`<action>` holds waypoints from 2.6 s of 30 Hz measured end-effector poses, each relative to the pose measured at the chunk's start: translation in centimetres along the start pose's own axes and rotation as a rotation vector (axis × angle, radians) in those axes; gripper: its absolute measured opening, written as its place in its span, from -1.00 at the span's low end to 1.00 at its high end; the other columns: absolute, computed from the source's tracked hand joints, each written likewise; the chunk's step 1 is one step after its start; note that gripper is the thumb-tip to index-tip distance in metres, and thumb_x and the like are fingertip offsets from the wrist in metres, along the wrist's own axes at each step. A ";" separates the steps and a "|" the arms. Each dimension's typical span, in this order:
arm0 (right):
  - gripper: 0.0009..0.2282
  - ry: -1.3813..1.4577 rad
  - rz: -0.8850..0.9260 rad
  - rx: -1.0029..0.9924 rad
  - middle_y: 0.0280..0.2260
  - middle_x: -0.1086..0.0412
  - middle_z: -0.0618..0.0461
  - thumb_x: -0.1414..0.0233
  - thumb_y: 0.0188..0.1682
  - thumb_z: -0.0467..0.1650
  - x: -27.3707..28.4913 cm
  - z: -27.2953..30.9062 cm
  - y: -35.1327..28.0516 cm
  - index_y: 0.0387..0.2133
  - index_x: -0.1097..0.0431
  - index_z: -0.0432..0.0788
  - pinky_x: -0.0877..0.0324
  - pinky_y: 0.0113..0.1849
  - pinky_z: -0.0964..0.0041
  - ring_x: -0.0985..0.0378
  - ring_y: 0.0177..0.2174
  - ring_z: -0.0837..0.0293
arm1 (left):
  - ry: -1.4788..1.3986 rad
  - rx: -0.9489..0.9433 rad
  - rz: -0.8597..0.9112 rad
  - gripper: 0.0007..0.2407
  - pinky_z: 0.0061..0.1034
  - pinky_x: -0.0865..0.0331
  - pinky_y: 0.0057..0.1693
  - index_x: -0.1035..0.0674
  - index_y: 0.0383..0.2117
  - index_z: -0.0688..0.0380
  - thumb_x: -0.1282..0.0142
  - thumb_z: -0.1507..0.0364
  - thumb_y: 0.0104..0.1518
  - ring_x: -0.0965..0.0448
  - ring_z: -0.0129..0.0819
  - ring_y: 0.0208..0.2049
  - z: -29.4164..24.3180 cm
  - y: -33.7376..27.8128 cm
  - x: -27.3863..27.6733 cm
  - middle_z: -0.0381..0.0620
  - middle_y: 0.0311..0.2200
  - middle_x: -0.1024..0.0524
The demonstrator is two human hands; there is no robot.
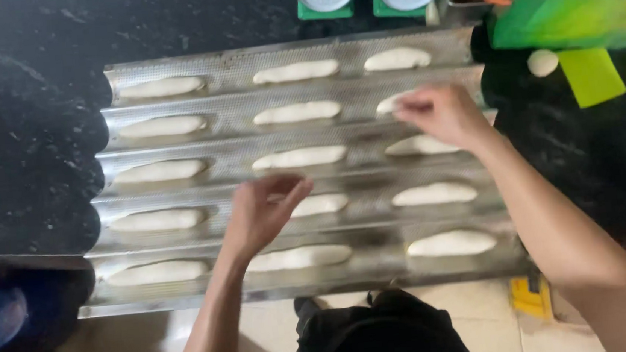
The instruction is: Arranging and adjusting pieces of dough on a perforated baking tray in a bakery kitchen
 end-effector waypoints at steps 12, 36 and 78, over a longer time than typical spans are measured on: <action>-0.84 -0.154 0.149 0.462 -0.43 -0.45 0.07 -0.20 -0.37 -0.40 -4.3 -11.1 14.9 -0.49 -0.48 -0.14 -0.47 -0.23 0.06 -0.55 -0.28 -0.10 | -0.018 0.062 -0.194 -0.55 -0.24 -0.46 0.12 -0.71 -0.12 -0.15 -0.05 -0.12 0.13 -0.64 -0.12 0.00 0.5 31.1 -14.5 -0.17 -0.19 -0.69; -0.74 0.857 -0.008 -0.154 -0.28 -0.50 -0.29 -0.24 -0.03 -0.51 2.3 -21.1 9.4 -0.09 -0.47 -0.39 -0.50 -0.46 0.45 -0.63 -0.41 0.10 | -0.579 -0.211 0.069 -0.68 -0.30 -0.70 -0.09 -0.72 -0.16 0.16 -0.54 0.38 -0.03 -0.69 -0.05 -0.13 -3.5 31.5 -13.9 0.22 -0.20 -0.65; -0.81 -0.112 0.484 0.149 -0.24 -0.48 -0.06 -0.15 -0.05 -0.41 -1.1 -6.1 5.4 -0.23 -0.53 -0.27 -0.48 -0.17 0.25 -0.52 -0.24 0.03 | 0.049 -0.294 -0.112 -0.63 -0.05 -0.56 -0.09 -0.70 -0.25 0.14 -0.07 0.08 0.27 -0.69 0.06 -0.25 -4.5 21.6 -16.6 0.08 -0.39 -0.68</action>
Point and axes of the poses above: each hand's wrist, its own y-axis towards the middle knuckle, its own x-axis out of the back of the hand, z = x × y, the point moved 4 cm from there along y, towards the middle knuckle
